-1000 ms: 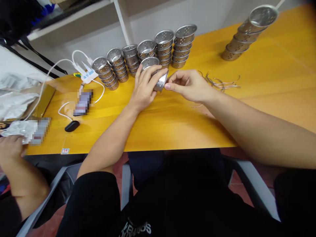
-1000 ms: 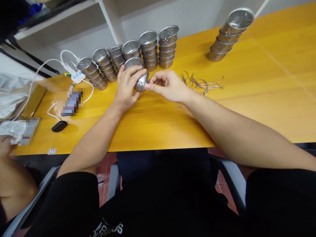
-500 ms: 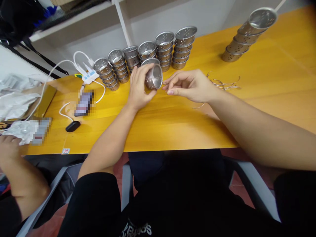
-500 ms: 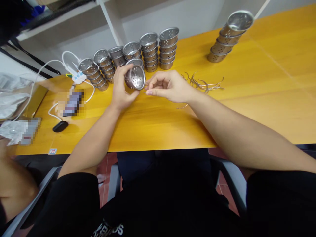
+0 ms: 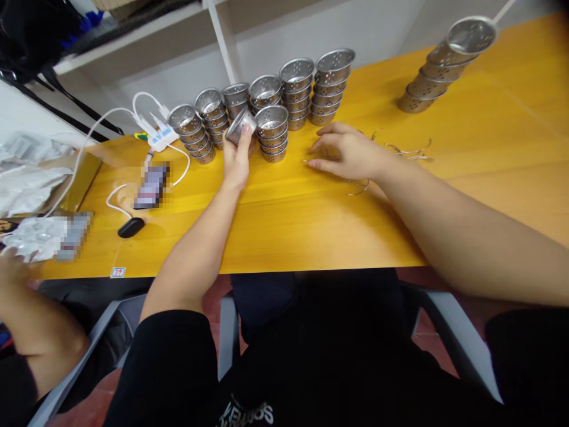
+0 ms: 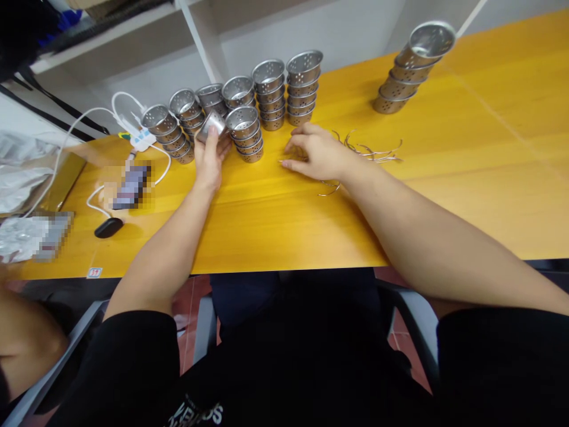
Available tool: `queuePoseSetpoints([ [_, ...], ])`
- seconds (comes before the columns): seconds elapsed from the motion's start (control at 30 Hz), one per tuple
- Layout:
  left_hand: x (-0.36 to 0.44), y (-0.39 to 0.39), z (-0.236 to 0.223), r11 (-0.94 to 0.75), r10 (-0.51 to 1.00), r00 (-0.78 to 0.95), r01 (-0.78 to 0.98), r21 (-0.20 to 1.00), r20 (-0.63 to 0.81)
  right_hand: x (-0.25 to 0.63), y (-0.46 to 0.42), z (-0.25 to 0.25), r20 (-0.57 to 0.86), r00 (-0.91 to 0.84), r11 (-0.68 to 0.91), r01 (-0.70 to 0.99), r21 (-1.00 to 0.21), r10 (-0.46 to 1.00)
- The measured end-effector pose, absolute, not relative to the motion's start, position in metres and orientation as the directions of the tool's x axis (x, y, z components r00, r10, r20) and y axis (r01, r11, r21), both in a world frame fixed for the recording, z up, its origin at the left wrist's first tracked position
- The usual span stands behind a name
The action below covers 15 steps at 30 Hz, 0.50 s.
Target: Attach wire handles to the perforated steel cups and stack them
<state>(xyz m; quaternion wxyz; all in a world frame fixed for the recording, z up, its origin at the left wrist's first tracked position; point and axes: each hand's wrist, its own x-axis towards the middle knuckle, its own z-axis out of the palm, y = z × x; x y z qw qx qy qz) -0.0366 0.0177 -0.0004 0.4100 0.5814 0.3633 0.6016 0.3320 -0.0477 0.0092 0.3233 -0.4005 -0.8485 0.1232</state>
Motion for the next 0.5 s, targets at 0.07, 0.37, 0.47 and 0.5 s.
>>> queuePoseSetpoints([
  [0.07, -0.029, 0.008, 0.007, -0.354, 0.934, 0.005, -0.09, 0.931, 0.356, 0.324, -0.054, 0.01, 0.469, -0.444, 0.644, 0.57, -0.51, 0.764],
  [0.37, -0.016, -0.023, 0.029, -0.474, 0.879, -0.027, 0.044, 0.879, 0.476, 0.294, -0.073, 0.02, 0.439, -0.48, 0.61, 0.295, -0.735, 0.76],
  [0.47, -0.02, -0.014, 0.023, -0.511, 0.857, -0.018, 0.094, 0.855, 0.514, 0.29, -0.081, 0.029, 0.426, -0.497, 0.609, 0.296, -0.736, 0.756],
  [0.5, -0.02, -0.011, 0.021, -0.524, 0.849, -0.003, 0.111, 0.844, 0.528, 0.289, -0.084, 0.031, 0.429, -0.488, 0.61, 0.309, -0.73, 0.76],
])
